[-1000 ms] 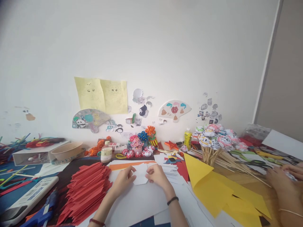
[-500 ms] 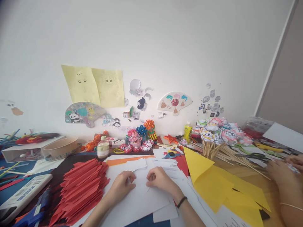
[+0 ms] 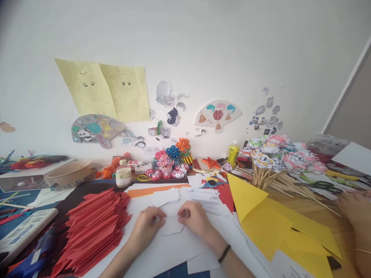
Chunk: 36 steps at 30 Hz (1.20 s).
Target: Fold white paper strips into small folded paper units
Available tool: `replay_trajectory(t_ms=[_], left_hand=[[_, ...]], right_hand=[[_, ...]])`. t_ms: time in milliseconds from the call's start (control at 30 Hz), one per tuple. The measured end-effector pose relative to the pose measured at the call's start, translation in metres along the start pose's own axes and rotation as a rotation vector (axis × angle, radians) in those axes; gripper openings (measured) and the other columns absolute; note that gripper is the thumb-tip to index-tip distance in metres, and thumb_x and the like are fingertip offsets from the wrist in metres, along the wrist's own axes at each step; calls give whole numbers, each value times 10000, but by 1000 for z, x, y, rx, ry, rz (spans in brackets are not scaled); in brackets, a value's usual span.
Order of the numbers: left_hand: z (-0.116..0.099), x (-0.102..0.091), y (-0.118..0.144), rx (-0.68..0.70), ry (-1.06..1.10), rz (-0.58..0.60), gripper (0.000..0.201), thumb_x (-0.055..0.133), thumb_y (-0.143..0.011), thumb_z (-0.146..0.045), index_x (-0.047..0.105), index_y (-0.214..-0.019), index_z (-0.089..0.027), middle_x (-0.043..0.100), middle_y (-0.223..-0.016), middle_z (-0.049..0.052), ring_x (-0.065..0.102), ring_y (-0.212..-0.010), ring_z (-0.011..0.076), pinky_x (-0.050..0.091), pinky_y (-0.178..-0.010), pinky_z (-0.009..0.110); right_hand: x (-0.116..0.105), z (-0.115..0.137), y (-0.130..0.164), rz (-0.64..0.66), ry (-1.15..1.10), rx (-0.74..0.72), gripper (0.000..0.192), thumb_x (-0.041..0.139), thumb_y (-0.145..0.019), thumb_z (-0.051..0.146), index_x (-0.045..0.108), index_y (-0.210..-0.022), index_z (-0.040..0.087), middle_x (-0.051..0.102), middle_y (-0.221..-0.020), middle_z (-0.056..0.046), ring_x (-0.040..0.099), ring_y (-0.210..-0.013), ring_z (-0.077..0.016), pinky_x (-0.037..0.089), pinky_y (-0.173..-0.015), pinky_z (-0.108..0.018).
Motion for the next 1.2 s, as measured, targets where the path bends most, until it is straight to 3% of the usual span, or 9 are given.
replay_trajectory(t_ms=[300, 467, 633, 900, 1200], left_hand=[[-22, 1, 10, 235, -227, 9, 243, 473, -874, -142, 677, -764, -217, 658, -752, 46, 546, -754, 209, 397, -679, 334], [-35, 6, 18, 379, -328, 54, 235, 415, -927, -146, 638, -952, -215, 633, -818, 42, 528, -806, 206, 410, -699, 325], [-41, 14, 21, 444, -455, 109, 194, 424, -941, -207, 593, -848, -188, 591, -789, 33, 516, -783, 197, 408, -676, 310], [-52, 24, 27, 595, -734, 133, 181, 436, -914, -105, 562, -794, -157, 571, -753, 53, 483, -693, 197, 373, -593, 318], [-55, 31, 33, 707, -846, 99, 166, 490, -846, -25, 546, -743, -141, 543, -715, 42, 476, -662, 193, 354, -552, 319]], right_hand=[[-4, 26, 13, -47, 176, -200, 91, 666, -778, 164, 711, -742, 235, 693, -753, -11, 582, -739, -190, 417, -652, -283], [1, 41, 20, -40, 361, -357, 186, 556, -882, 171, 705, -779, 212, 681, -752, -26, 551, -733, -182, 392, -646, -293], [9, 50, 27, -33, 527, -497, 224, 465, -937, 162, 683, -909, 207, 672, -792, -33, 521, -771, -178, 366, -653, -298], [18, 56, 33, -61, 737, -631, 203, 482, -928, 135, 652, -825, 174, 602, -679, -22, 482, -712, -164, 294, -599, -296], [23, 62, 37, -127, 867, -736, 217, 517, -888, 77, 580, -699, 162, 557, -625, -6, 454, -650, -163, 236, -564, -300]])
Point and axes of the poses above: each hand's wrist, its own y-axis away from the middle knuckle, its own x-axis out of the palm, z = x × y, the point moved 8 cm from there along -y, towards the middle knuckle
